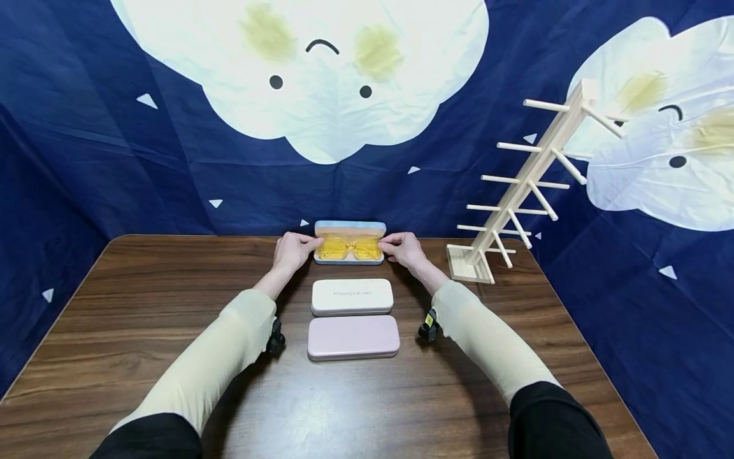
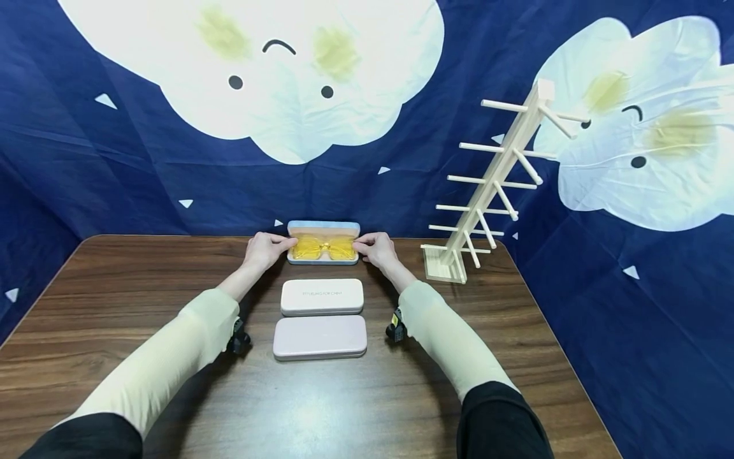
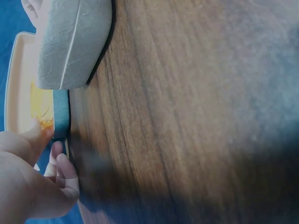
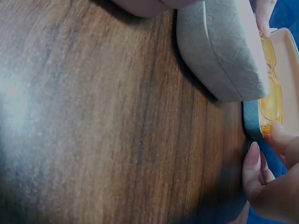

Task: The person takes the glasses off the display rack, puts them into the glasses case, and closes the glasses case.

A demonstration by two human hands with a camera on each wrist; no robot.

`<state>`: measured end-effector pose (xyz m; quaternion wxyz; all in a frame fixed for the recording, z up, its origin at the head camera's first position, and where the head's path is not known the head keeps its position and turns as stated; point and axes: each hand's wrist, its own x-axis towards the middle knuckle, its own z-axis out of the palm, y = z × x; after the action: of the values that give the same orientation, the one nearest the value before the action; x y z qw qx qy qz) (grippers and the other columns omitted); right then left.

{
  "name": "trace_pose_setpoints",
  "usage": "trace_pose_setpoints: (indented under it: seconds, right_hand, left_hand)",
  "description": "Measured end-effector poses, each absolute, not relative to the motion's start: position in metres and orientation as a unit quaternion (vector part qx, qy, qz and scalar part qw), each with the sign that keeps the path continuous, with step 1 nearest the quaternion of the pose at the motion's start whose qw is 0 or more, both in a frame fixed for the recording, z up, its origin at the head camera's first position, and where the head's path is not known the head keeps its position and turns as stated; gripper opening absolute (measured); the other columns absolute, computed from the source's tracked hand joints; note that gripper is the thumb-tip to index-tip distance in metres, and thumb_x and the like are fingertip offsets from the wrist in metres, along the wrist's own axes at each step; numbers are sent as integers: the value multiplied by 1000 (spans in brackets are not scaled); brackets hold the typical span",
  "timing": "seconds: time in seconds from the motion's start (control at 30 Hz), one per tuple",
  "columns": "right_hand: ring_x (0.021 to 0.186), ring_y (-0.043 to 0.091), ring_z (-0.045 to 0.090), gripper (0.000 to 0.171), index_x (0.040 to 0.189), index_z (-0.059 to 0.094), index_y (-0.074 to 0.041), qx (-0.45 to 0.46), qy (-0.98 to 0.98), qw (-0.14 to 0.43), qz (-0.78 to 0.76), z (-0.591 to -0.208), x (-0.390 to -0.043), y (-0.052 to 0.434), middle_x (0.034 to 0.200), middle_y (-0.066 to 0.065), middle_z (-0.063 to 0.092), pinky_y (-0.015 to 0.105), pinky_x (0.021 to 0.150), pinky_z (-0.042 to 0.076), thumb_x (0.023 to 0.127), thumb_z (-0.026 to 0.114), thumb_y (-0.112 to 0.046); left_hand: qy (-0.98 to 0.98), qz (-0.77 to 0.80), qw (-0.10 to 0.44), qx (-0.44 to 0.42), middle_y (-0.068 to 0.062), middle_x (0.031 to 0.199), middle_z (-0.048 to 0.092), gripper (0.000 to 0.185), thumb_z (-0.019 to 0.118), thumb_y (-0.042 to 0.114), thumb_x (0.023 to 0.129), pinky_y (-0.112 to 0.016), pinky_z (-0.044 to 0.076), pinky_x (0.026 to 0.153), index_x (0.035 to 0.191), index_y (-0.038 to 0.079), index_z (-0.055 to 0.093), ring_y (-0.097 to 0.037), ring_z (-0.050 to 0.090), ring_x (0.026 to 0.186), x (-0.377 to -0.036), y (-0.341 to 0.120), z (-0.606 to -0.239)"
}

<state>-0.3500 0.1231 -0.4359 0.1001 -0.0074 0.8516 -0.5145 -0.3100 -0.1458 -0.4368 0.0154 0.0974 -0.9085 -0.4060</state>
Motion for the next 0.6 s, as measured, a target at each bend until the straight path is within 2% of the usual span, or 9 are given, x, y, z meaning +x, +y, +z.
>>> trace_pose_setpoints:
  seconds: [0.33, 0.6]
  right_hand:
    - [83, 9, 67, 19, 111, 79, -3, -23, 853, 91, -514, -438, -349, 126, 115, 16, 76, 22, 69, 60, 93, 76, -8]
    - [87, 12, 68, 20, 113, 78, -3, -30, 849, 97, -518, -437, -348, 126, 115, 16, 74, 25, 71, 61, 94, 75, -8]
  left_hand:
    - [-912, -401, 34, 81, -11, 123, 75, 30, 73, 36, 95, -46, 48, 110, 110, 11, 81, -37, 62, 128, -310, -148, -437]
    - [-911, -405, 39, 66, -10, 125, 75, 28, 76, 29, 94, -46, 46, 113, 114, 11, 80, -35, 60, 132, -310, -150, -440]
